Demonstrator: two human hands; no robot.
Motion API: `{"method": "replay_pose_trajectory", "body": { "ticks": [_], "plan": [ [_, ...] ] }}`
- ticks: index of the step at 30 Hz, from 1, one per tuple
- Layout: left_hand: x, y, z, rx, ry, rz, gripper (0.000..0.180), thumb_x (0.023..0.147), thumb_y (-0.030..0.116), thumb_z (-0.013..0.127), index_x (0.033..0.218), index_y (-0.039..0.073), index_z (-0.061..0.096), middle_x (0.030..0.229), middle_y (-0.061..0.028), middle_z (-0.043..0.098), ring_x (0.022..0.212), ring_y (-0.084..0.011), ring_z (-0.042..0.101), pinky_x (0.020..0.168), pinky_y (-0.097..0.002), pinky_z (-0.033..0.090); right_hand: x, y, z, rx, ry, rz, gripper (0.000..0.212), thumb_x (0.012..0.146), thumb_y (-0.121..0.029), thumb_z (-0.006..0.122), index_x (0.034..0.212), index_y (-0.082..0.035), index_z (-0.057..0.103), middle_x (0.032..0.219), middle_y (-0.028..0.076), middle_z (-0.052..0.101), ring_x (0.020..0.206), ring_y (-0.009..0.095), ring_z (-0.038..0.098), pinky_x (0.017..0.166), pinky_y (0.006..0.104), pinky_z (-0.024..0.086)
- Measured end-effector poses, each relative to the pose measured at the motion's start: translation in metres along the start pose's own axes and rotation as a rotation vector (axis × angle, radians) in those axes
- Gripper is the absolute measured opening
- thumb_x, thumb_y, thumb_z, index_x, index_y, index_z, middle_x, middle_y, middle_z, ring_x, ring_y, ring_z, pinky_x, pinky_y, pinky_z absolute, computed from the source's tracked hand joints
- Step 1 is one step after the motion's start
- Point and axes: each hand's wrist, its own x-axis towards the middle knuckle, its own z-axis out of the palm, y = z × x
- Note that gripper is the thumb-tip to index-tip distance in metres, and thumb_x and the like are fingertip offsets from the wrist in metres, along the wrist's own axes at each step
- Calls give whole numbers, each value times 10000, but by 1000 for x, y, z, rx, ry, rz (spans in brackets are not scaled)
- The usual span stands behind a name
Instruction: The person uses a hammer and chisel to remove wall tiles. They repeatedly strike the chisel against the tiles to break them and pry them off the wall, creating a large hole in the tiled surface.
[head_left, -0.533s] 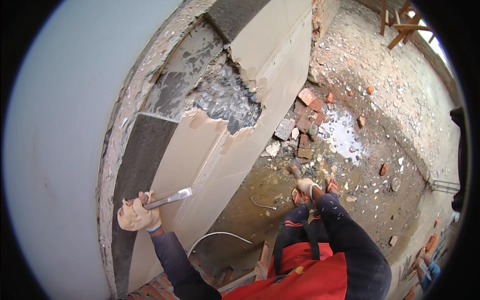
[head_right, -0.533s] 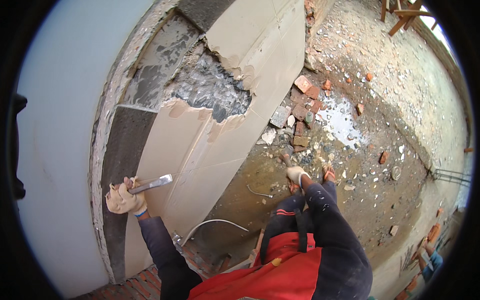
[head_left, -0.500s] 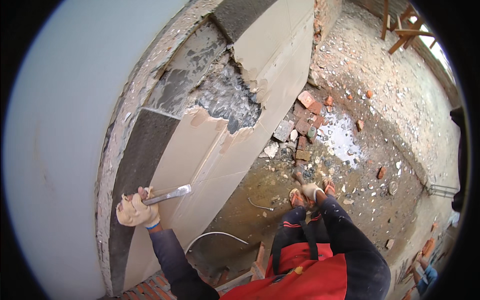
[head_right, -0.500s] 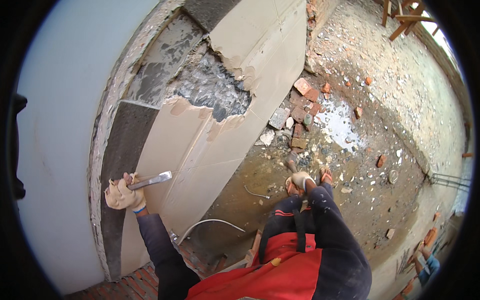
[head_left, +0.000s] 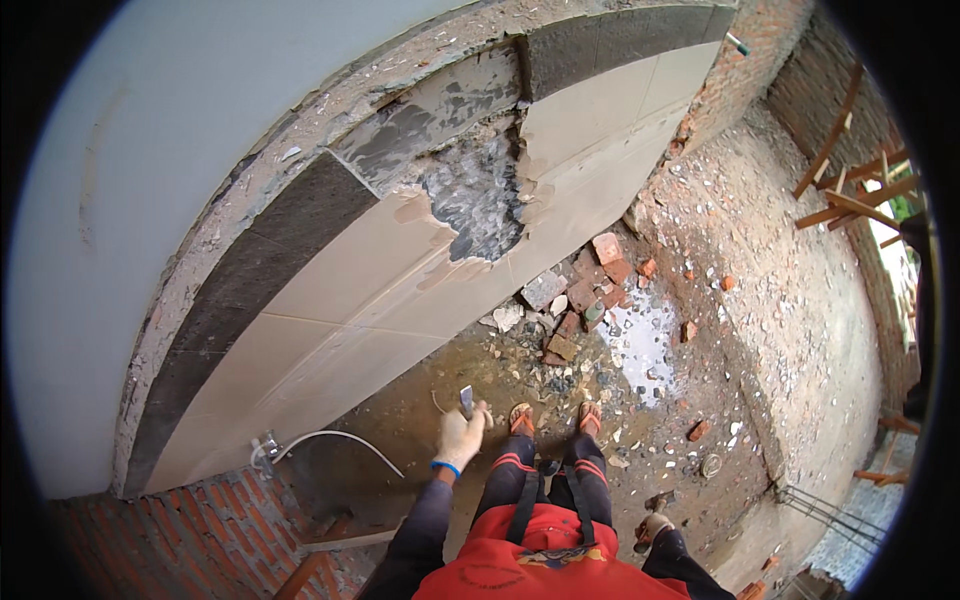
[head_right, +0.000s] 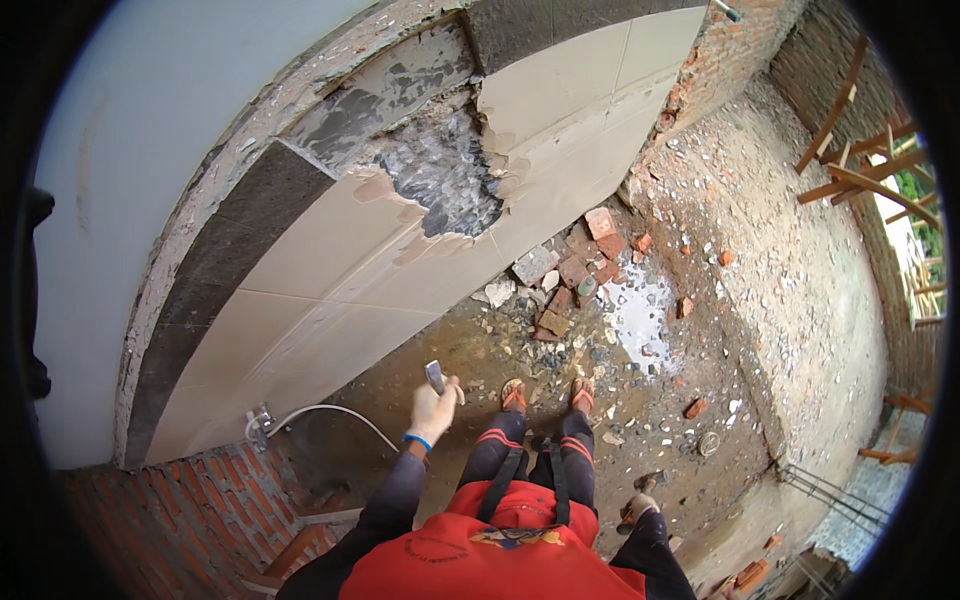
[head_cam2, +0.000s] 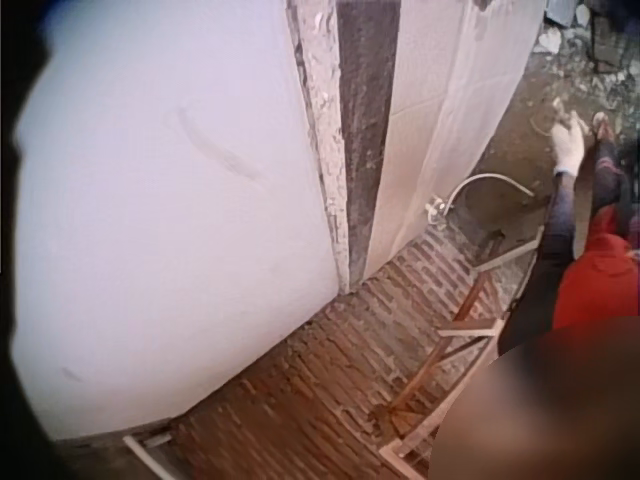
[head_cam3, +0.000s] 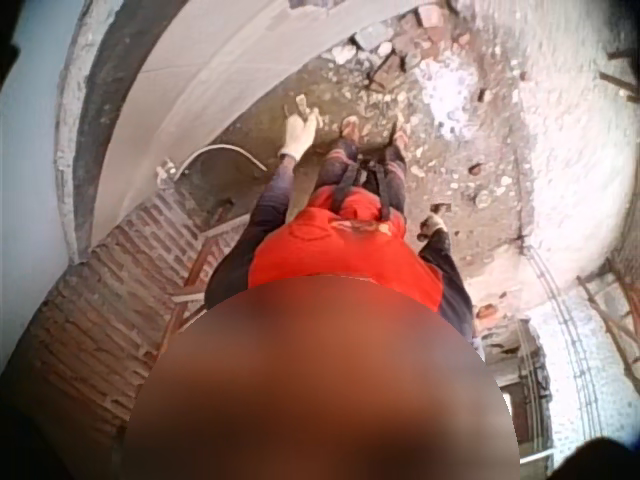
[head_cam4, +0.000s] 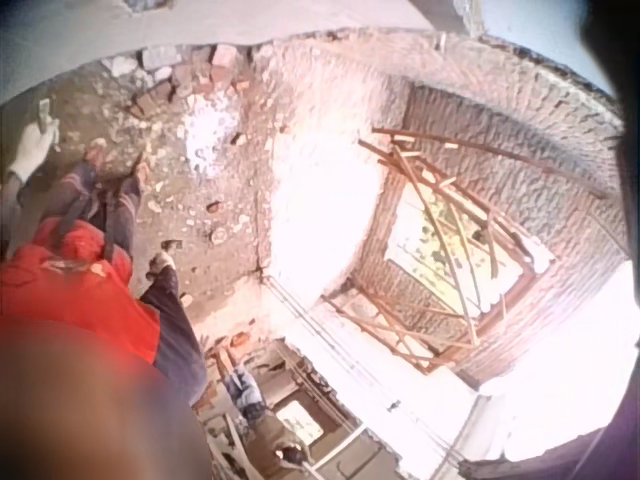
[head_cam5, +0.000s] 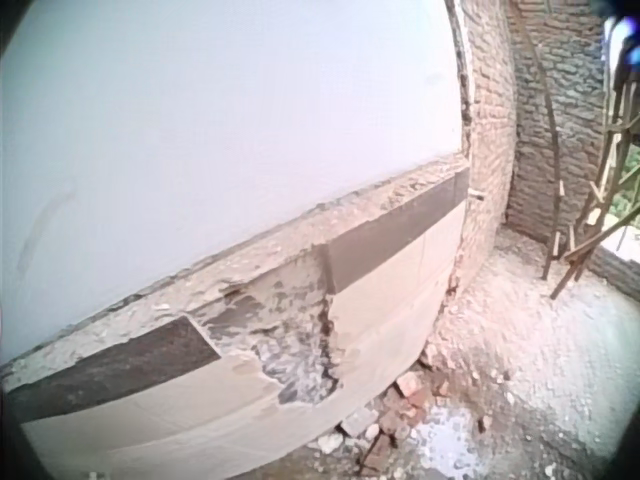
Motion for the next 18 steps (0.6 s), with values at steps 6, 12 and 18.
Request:
{"method": "replay_pose_trajectory", "body": {
  "ticks": [6, 12, 18],
  "plan": [
    [-54, -16, 132, -536, -354, -657, 237, 930, 265, 477, 750, 112, 504, 565, 44, 447, 448, -48, 379, 399, -210, 290, -17, -19, -15, -286, -87, -45, 129, 779, -87, 493, 687, -1, 521, 555, 117, 507, 434, 269, 517, 400, 376, 426],
    [9, -12, 209, -1199, -259, -697, 146, 897, 259, 540, 857, 132, 478, 692, 6, 450, 653, -124, 492, 589, -299, 435, -36, -71, 22, -613, -65, -505, 145, 726, -113, 538, 761, 28, 549, 611, 122, 558, 520, 230, 559, 485, 356, 440],
    [132, 22, 218, -1099, -80, -559, 196, 851, 248, 615, 904, 79, 531, 814, -40, 563, 654, -147, 540, 578, -282, 460, -41, -119, 50, -816, 13, -833, 119, 719, -68, 523, 780, 34, 527, 605, 109, 559, 527, 197, 565, 491, 329, 438]
  ]
}}
